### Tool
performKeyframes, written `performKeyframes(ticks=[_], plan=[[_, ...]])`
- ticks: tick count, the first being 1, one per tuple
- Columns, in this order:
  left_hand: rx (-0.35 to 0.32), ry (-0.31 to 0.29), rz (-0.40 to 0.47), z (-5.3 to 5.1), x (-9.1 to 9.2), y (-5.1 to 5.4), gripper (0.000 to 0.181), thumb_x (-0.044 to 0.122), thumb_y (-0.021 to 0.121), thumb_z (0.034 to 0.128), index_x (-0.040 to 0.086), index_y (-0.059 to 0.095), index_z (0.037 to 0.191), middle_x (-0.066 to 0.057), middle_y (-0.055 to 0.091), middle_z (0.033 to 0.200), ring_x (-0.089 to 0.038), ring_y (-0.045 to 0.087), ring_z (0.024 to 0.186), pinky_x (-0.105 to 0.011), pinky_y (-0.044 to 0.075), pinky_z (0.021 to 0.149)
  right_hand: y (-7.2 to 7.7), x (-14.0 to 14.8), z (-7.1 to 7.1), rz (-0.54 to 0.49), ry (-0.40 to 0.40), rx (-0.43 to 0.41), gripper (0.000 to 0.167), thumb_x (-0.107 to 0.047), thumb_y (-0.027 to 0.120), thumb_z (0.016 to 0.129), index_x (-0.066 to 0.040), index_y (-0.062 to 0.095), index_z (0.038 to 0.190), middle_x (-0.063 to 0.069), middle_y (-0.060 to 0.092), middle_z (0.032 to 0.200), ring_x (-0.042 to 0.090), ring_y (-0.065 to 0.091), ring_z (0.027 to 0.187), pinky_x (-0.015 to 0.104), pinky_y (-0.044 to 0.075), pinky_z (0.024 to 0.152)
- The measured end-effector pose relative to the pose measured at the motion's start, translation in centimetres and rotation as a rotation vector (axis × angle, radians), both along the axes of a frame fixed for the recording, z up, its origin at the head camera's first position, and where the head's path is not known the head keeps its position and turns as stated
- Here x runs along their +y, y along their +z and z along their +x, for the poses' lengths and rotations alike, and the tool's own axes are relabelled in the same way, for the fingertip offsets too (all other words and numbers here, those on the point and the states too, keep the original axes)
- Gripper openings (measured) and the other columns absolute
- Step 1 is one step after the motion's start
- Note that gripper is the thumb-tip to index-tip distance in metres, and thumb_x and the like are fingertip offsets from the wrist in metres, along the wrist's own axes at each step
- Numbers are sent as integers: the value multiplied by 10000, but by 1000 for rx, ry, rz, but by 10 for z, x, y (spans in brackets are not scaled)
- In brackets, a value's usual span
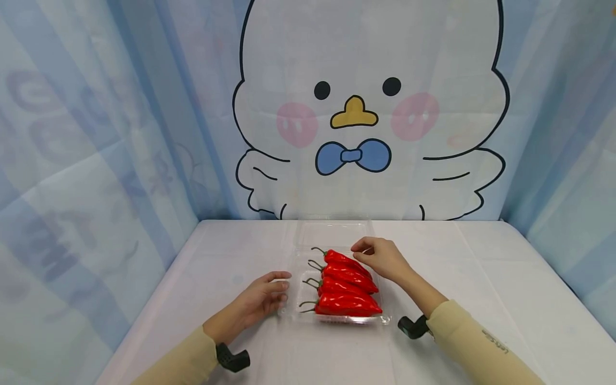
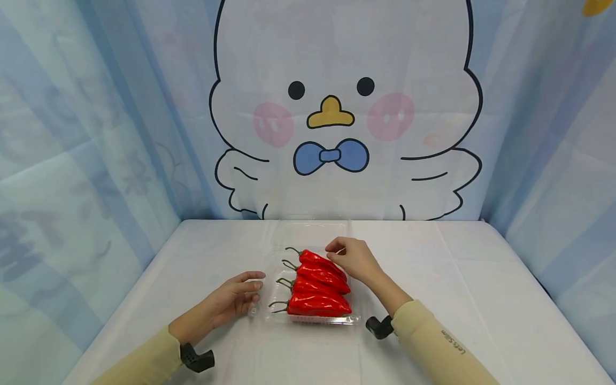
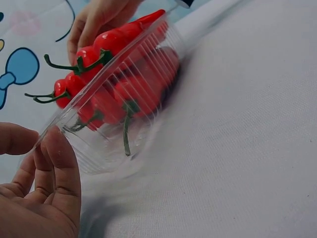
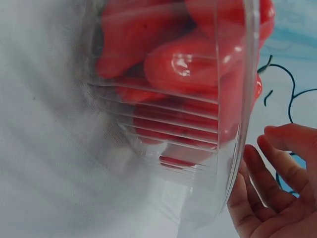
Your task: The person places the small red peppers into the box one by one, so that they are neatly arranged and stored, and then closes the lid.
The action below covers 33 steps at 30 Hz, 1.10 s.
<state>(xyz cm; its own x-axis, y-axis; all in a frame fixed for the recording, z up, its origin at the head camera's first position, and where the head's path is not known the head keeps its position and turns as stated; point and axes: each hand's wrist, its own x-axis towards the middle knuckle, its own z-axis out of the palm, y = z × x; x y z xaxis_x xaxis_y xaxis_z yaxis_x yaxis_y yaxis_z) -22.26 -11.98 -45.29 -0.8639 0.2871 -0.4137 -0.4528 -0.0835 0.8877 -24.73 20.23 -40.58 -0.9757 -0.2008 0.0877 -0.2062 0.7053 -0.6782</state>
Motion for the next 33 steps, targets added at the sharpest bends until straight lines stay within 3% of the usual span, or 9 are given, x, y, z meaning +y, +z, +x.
performKeyframes(ticks=[6,11,18,23,28,33], plan=[[-11,5,-14,-3,-1,1,413,121,609,1005,13,497,1387,-68,585,1056,-110,602,725,-199,552,655,-4,10,-1,-14,-98,35,221,-204,659,989,-52,728,1134,131,743,1096,314,699,1016,442,600,840],[5,24,-32,-13,0,1,406,145,565,997,-1,513,1372,-66,565,1073,-126,571,761,-203,537,660,-8,19,-3,0,-212,24,311,-237,606,993,-18,682,1201,199,718,1139,354,681,1029,404,586,769],[29,58,-48,-37,5,2,417,158,537,1016,-9,511,1397,-60,553,1085,-136,570,786,-221,538,657,-15,29,-9,-202,-271,-266,534,-305,566,1030,46,511,1428,289,643,1300,255,725,885,314,620,741],[34,91,-12,-56,8,2,447,150,517,1033,-28,465,1440,-36,539,1042,-133,565,783,-228,542,664,-18,35,-14,-366,-266,-418,562,-288,535,1052,50,444,1492,296,571,1411,160,703,866,260,609,753],[31,90,45,-71,13,1,462,117,510,1038,-20,432,1472,-32,529,1059,-134,562,797,-221,532,676,-21,36,-15,-455,-279,-484,560,-259,588,1033,36,464,1492,267,564,1413,138,671,819,230,591,721],[51,60,116,-75,20,-3,459,69,485,1054,-37,384,1489,-8,556,1017,-94,568,729,-188,520,641,-21,35,-13,-457,-287,-474,558,-248,624,1017,28,481,1482,240,597,1339,136,655,758,232,588,685]])
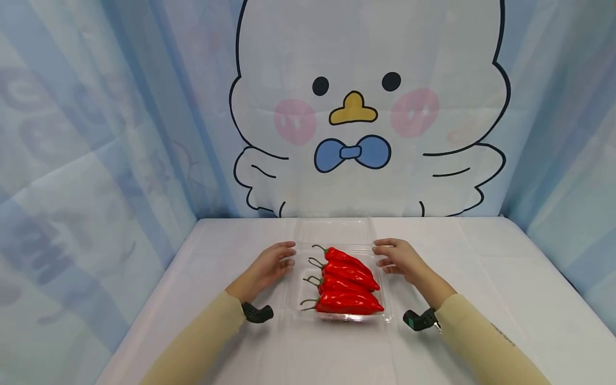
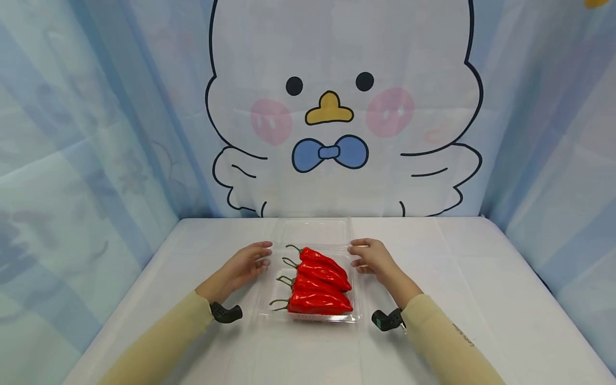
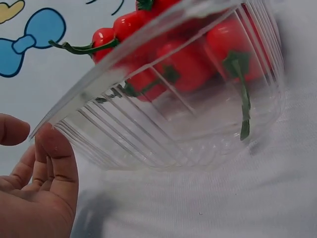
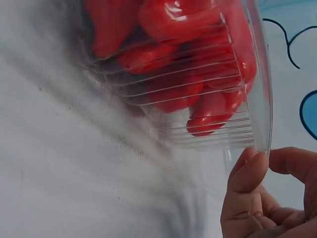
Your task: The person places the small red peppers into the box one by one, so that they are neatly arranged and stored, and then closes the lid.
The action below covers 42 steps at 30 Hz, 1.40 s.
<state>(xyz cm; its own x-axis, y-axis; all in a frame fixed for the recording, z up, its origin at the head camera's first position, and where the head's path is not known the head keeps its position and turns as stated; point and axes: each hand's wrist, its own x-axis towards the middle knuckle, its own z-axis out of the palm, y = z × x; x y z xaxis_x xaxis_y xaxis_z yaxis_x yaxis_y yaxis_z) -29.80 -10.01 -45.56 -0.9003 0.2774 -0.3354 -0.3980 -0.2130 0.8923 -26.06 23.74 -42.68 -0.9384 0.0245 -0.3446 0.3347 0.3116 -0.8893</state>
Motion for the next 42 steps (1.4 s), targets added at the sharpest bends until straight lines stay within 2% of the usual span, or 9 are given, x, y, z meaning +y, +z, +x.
performKeyframes(ticks=[7,13,22,28,34,39,42], plan=[[28,10,34,0,4,-5,430,37,492,1052,-40,402,1464,-4,567,987,-84,563,684,-174,504,596,1,2,-2,15,-5,16,546,-249,635,1020,19,494,1474,229,608,1319,150,643,792,238,593,687],[32,5,30,1,6,-6,438,31,521,1047,5,405,1469,2,566,964,-96,545,670,-176,477,570,-4,2,0,20,-32,25,545,-236,632,1018,-39,475,1502,226,579,1356,172,626,839,228,584,689],[25,20,45,1,8,-8,342,20,509,1056,91,452,1386,-3,545,935,-106,518,654,-186,451,558,-8,3,3,42,-21,118,538,-214,642,1011,-40,451,1484,254,602,1337,196,638,870,241,578,673],[37,30,48,4,9,-6,294,28,501,1066,106,479,1348,1,556,923,-109,513,662,-195,442,556,-8,2,3,26,-45,157,462,-172,660,1005,-59,503,1424,180,664,1218,198,652,857,243,580,664],[52,44,63,5,10,-6,236,10,502,1059,94,495,1280,11,557,901,-99,519,661,-187,446,557,-6,3,4,-13,-54,198,397,-129,670,994,-21,553,1358,68,682,1069,149,694,818,252,590,653],[52,71,69,7,11,-5,203,1,513,1053,81,502,1240,1,557,909,-98,524,662,-192,452,551,-5,1,5,-7,-70,212,313,-128,663,1001,26,608,1267,140,686,1107,121,695,784,230,597,667],[46,99,70,8,12,-5,175,-7,524,1044,97,505,1184,-10,565,922,-97,538,662,-189,463,547,-4,1,6,-4,-77,211,331,-135,661,1003,75,634,1257,196,708,1105,101,690,749,220,599,673]])
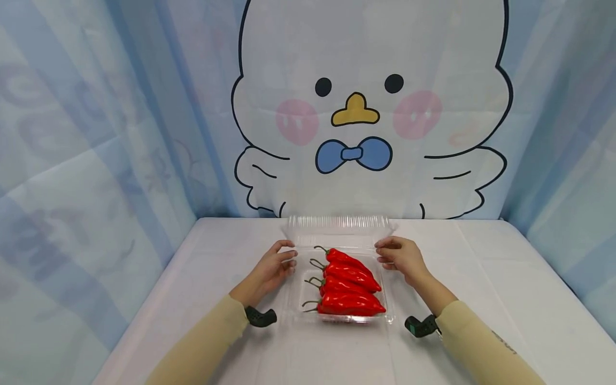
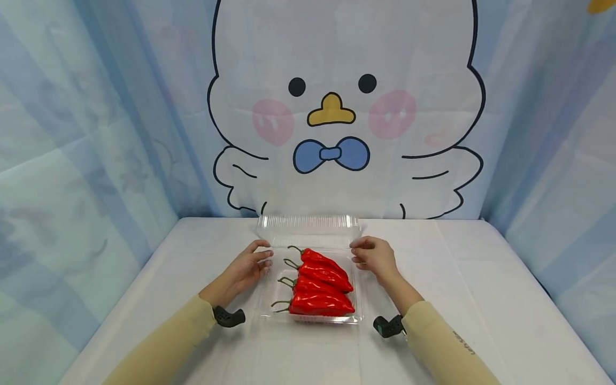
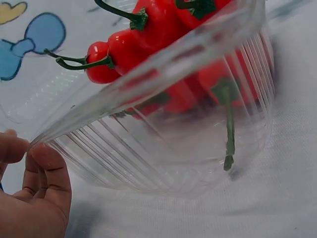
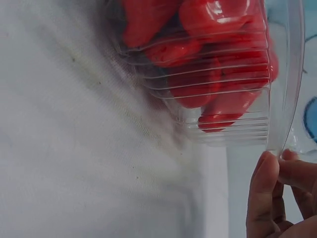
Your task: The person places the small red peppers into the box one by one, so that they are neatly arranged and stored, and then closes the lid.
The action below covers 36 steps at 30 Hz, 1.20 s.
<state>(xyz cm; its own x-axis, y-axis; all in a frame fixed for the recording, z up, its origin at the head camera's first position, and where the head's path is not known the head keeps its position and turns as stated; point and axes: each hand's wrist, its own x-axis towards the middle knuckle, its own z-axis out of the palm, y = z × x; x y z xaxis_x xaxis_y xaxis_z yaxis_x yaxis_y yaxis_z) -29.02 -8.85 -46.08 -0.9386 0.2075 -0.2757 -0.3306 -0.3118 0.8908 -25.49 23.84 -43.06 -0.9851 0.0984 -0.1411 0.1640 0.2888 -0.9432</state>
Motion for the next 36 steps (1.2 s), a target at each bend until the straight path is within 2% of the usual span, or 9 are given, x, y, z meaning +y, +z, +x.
performKeyframes(ticks=[4,8,12,17,20,23,28,32,36], plan=[[20,26,-24,1,0,-1,147,-5,535,1036,140,536,1059,-22,550,954,-90,528,673,-181,467,565,0,1,2,51,-16,-22,326,-142,639,1007,72,679,1249,218,705,1174,109,632,787,209,579,688],[49,28,-16,2,-2,-4,191,-19,536,1021,157,564,954,-25,514,1023,-111,515,756,-180,446,611,-1,1,3,83,8,-55,305,-137,577,1033,33,693,1258,236,637,1353,217,639,1004,256,604,819],[17,11,70,4,-7,-5,190,-15,469,1002,135,567,941,-19,514,1031,-138,494,817,-200,445,677,0,1,5,98,46,-68,347,-190,545,1052,26,667,1295,254,597,1406,352,635,1194,367,593,947],[-28,-43,150,7,-15,-4,133,74,445,1021,120,569,1007,-2,531,1037,-129,483,825,-216,462,722,4,2,10,117,96,-72,404,-229,540,1045,18,622,1354,260,589,1409,395,630,1223,417,589,958],[-4,-110,83,10,-19,-3,117,68,478,1039,119,520,1135,-4,516,1080,-120,491,838,-210,460,728,6,4,15,108,135,-77,422,-217,552,1041,13,579,1393,272,565,1421,363,644,1177,413,603,927],[27,-165,24,13,-23,-2,255,29,514,1037,89,442,1274,-22,509,1106,-114,503,841,-212,464,737,7,7,21,91,171,-74,437,-182,561,1034,11,535,1425,290,553,1411,314,671,1115,413,612,903],[38,-209,-27,22,-29,0,445,-2,538,1024,30,329,1415,-31,532,1100,-118,524,897,-225,473,789,6,12,30,69,227,-81,548,-150,609,1005,-3,431,1502,292,562,1390,238,677,1081,400,603,925],[10,-245,-86,30,-34,3,501,20,581,1001,39,326,1431,-21,574,1071,-134,547,899,-254,479,813,6,17,37,69,252,-124,654,-181,665,987,3,357,1533,285,586,1338,213,684,1029,388,603,920],[-22,-344,-152,36,-41,5,428,80,616,996,41,397,1362,-30,578,1042,-144,570,876,-275,509,808,6,24,43,85,297,-178,626,-214,691,962,18,407,1468,226,641,1246,209,679,928,365,613,870]])
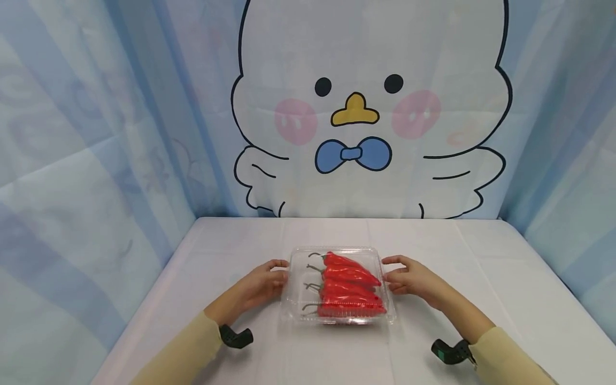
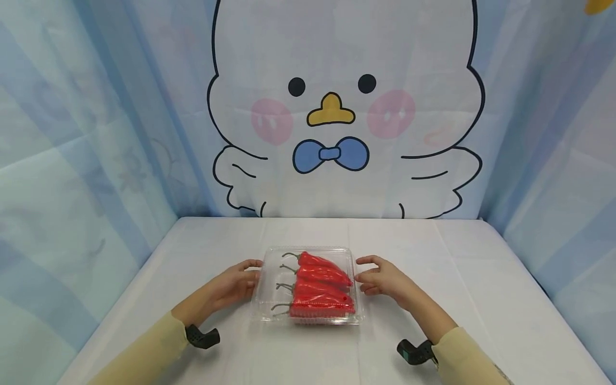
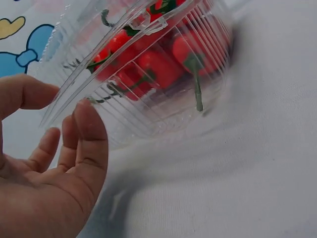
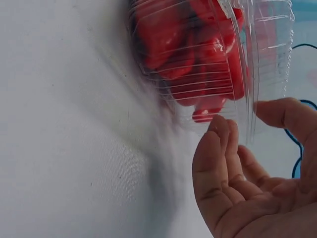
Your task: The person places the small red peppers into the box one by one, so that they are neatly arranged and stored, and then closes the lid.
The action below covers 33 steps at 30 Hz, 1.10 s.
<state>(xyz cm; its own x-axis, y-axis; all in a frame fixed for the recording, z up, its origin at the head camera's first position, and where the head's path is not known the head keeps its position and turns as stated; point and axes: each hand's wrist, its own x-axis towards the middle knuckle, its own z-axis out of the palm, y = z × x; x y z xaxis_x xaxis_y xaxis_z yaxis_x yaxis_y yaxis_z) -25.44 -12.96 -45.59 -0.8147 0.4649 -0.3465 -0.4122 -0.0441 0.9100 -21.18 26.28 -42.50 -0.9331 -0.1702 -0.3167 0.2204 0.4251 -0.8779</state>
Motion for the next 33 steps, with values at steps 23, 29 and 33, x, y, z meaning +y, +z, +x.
performKeyframes(ticks=[23,29,33], plan=[[-10,-715,-244,18,-22,12,145,182,654,945,138,777,881,36,756,829,-25,530,582,-153,406,492,0,16,15,-87,543,-331,184,-194,673,978,-88,717,834,-14,707,710,34,625,564,169,528,552],[-2,-710,-227,20,-21,11,151,178,659,952,147,787,877,36,769,858,-28,546,599,-151,385,477,0,12,15,-117,550,-345,209,-192,688,976,-91,732,799,-13,714,690,30,628,552,162,525,542],[-2,-679,-240,19,-21,10,152,194,652,959,125,781,916,31,762,850,-27,539,585,-148,379,465,-1,13,13,-129,531,-361,203,-201,688,975,-88,742,815,-8,720,704,34,630,557,173,539,560]])
